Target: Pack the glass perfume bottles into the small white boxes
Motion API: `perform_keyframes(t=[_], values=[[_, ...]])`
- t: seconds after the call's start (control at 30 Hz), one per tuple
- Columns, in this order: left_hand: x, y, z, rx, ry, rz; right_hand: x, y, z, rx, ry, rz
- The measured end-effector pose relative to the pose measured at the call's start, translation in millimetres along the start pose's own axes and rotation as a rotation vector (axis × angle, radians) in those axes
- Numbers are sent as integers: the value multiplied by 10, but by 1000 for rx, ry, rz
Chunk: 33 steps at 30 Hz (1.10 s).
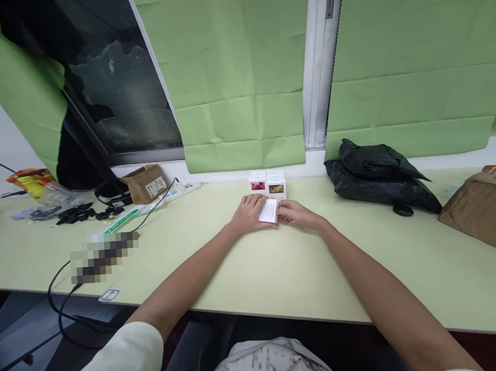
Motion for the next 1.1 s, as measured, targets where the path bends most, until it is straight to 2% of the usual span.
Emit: perform_keyframes(t=[0.17, 0.33, 0.57, 0.83, 1.1], values=[[-32, -23, 3, -54, 64, 99, -19, -24, -12, -4, 13, -9], [-41, -5, 5, -66, 57, 174, -7, 5, 13, 3, 15, -16], [-29, 41, 14, -59, 28, 169, 26, 30, 3, 22, -30, 9], [-2, 4, 17, -54, 51, 184, 49, 49, 6, 81, -33, 23], [20, 10, 10, -26, 88, 196, -25, 11, 27, 95, 43, 79]])
Point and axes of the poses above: each hand's wrist, its own z-axis towards the middle knuckle, its own x-axis out of the back of the hand, y = z × x, the point moved 3 cm from there along z, towards the middle knuckle, and after that the axes turned 13 degrees about -y, right-handed, at the moved point
